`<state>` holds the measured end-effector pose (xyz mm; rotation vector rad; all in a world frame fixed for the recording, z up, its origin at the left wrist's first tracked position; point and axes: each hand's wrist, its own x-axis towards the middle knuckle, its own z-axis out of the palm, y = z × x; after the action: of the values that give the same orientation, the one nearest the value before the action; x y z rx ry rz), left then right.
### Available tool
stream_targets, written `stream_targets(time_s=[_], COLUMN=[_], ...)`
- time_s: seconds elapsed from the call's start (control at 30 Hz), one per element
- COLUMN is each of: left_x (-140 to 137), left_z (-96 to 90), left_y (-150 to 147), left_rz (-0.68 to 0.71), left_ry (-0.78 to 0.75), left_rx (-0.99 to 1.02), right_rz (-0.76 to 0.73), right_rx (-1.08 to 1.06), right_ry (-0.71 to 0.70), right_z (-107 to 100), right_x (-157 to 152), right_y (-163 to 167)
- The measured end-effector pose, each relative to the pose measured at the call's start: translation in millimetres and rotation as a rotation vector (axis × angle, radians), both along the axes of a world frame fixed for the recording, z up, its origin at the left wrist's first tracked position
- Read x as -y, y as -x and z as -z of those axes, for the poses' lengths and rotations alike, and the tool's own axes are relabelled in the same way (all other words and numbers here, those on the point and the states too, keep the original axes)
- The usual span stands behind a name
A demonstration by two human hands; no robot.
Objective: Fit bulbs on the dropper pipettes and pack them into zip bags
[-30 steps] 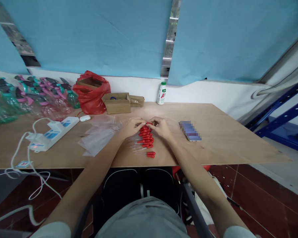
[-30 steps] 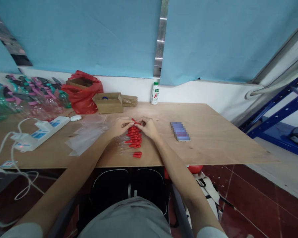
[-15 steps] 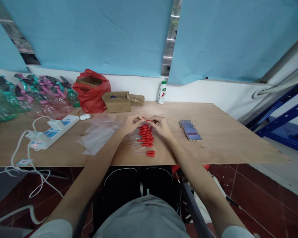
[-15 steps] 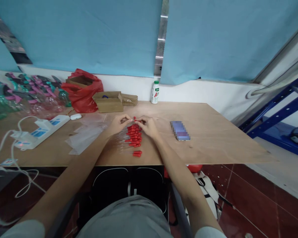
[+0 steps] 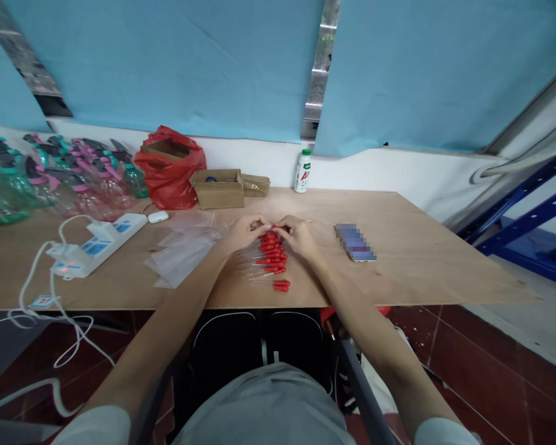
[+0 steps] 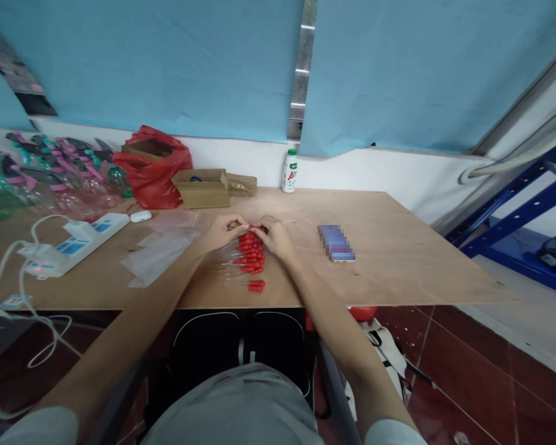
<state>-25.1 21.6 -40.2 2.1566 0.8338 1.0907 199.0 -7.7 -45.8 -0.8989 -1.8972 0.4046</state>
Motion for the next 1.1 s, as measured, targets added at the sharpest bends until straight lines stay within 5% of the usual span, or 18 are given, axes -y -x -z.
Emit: stream_targets(time_s=[0.3,0.5,0.73,0.9,1.1], left_x=[1,-2,7,13,17], left_z=[-8.1,-13.8,-18.7,-19.8,-23.6], left_y=[-3,-10,-16,-18,-17], left_rz=[-0.103,-0.015,0.255,0.373,0.351], left_ry=[-0.054,0.41,0.903,0.96,1.011], left_rx=[0.091,0.625,0.884,0.975,1.061], right_rz=[0.019,0.069,0.105,0.077,-0.001], right_rx=[-0.096,-0.168,-0.196,-0.211,-0.216], right_ry=[-0.048,-0.045,-0.101,-0.087,0.006], right_z=[-6,-7,-2,-2,-6], right_x=[1,-1,-2,-1,3], right_y=[-1,-5,0,4,7])
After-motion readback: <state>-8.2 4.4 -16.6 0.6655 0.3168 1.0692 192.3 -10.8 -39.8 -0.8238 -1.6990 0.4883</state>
